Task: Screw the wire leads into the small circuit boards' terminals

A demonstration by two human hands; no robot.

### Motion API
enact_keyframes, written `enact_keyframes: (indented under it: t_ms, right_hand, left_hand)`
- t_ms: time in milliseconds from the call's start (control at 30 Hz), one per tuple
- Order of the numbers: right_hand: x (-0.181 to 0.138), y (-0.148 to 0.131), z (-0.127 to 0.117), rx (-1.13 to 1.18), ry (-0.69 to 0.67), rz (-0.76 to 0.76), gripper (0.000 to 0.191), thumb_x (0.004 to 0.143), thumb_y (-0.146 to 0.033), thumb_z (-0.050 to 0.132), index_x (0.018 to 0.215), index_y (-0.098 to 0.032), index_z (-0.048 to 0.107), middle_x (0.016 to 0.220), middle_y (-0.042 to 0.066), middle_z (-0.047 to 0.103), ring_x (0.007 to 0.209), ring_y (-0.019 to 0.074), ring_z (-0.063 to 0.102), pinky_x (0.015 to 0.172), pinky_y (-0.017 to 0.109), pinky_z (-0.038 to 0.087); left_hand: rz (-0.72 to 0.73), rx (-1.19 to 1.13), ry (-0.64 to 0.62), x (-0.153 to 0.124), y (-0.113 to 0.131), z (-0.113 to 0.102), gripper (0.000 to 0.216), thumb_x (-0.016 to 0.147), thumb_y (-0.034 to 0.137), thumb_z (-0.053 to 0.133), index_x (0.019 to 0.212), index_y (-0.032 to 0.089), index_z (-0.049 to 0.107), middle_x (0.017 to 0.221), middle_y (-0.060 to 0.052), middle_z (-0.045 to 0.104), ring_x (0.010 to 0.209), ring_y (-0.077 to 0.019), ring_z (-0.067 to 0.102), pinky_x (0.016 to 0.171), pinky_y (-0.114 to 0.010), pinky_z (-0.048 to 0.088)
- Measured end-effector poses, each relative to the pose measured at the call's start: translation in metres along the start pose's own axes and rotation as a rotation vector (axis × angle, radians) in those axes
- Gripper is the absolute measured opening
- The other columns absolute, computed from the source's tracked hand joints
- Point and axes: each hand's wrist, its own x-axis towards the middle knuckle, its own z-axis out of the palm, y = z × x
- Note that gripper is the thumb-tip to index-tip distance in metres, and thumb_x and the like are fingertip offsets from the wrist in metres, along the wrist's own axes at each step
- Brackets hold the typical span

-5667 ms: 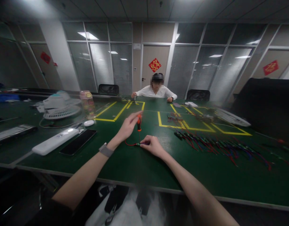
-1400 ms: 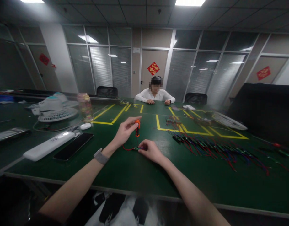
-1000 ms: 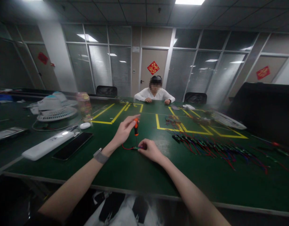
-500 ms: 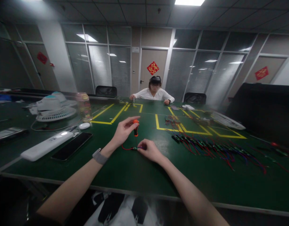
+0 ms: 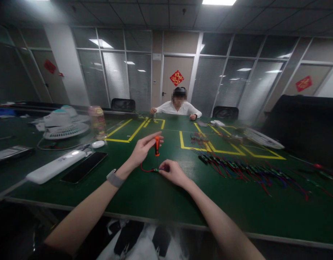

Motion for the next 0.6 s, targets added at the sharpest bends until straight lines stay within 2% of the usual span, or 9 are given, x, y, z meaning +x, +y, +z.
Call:
enact_keyframes:
  t_ms: [133, 300, 433, 533, 600]
  right_hand:
    - [-0.0002, 0.0001, 0.0, -0.002, 0.002, 0.004, 0.009, 0.077, -0.018, 0.063, 0.084, -0.014, 0.066, 0.074, 0.002, 0.063, 0.067, 0.0132, 0.055, 0.063, 0.024, 0.042]
    - [0.0002, 0.0005, 0.0001, -0.005, 0.001, -0.001, 0.009, 0.077, -0.018, 0.064, 0.084, -0.014, 0.067, 0.074, 0.002, 0.063, 0.067, 0.0132, 0.055, 0.063, 0.025, 0.043]
    - [0.0004, 0.0009, 0.0, -0.005, 0.003, 0.001, 0.009, 0.076, -0.018, 0.064, 0.084, -0.014, 0.066, 0.074, 0.002, 0.063, 0.067, 0.0131, 0.055, 0.063, 0.024, 0.043]
    - [0.0002, 0.0009, -0.0002, -0.01, 0.002, -0.006, 0.009, 0.077, -0.019, 0.063, 0.084, -0.015, 0.066, 0.074, 0.002, 0.063, 0.067, 0.0131, 0.055, 0.062, 0.024, 0.043]
    - [0.0001, 0.0008, -0.0002, -0.007, 0.001, -0.002, 0.01, 0.077, -0.019, 0.064, 0.085, -0.014, 0.066, 0.075, 0.002, 0.064, 0.067, 0.0133, 0.056, 0.062, 0.025, 0.043]
  left_hand:
    - [0.037, 0.096, 0.085, 0.0, -0.001, -0.0006, 0.033, 0.083, 0.026, 0.058, 0.115, 0.017, 0.064, 0.111, -0.008, 0.063, 0.096, -0.0165, 0.062, 0.083, -0.027, 0.05]
    - [0.011, 0.017, -0.005, -0.0003, -0.0017, -0.0003, 0.037, 0.087, 0.024, 0.051, 0.123, 0.017, 0.059, 0.105, -0.007, 0.065, 0.098, -0.0162, 0.062, 0.09, -0.03, 0.048]
    - [0.058, 0.136, 0.073, -0.0014, -0.0003, 0.0011, 0.033, 0.082, 0.026, 0.06, 0.114, 0.019, 0.065, 0.11, -0.007, 0.061, 0.094, -0.0155, 0.061, 0.083, -0.027, 0.05]
    - [0.045, 0.089, 0.021, -0.0019, 0.0014, 0.0017, 0.034, 0.087, 0.024, 0.053, 0.119, 0.02, 0.062, 0.113, -0.007, 0.061, 0.101, -0.0163, 0.06, 0.087, -0.028, 0.049]
    - [0.015, 0.036, -0.007, -0.002, 0.0017, 0.002, 0.035, 0.088, 0.024, 0.051, 0.121, 0.019, 0.06, 0.108, -0.007, 0.063, 0.098, -0.0163, 0.061, 0.087, -0.029, 0.049]
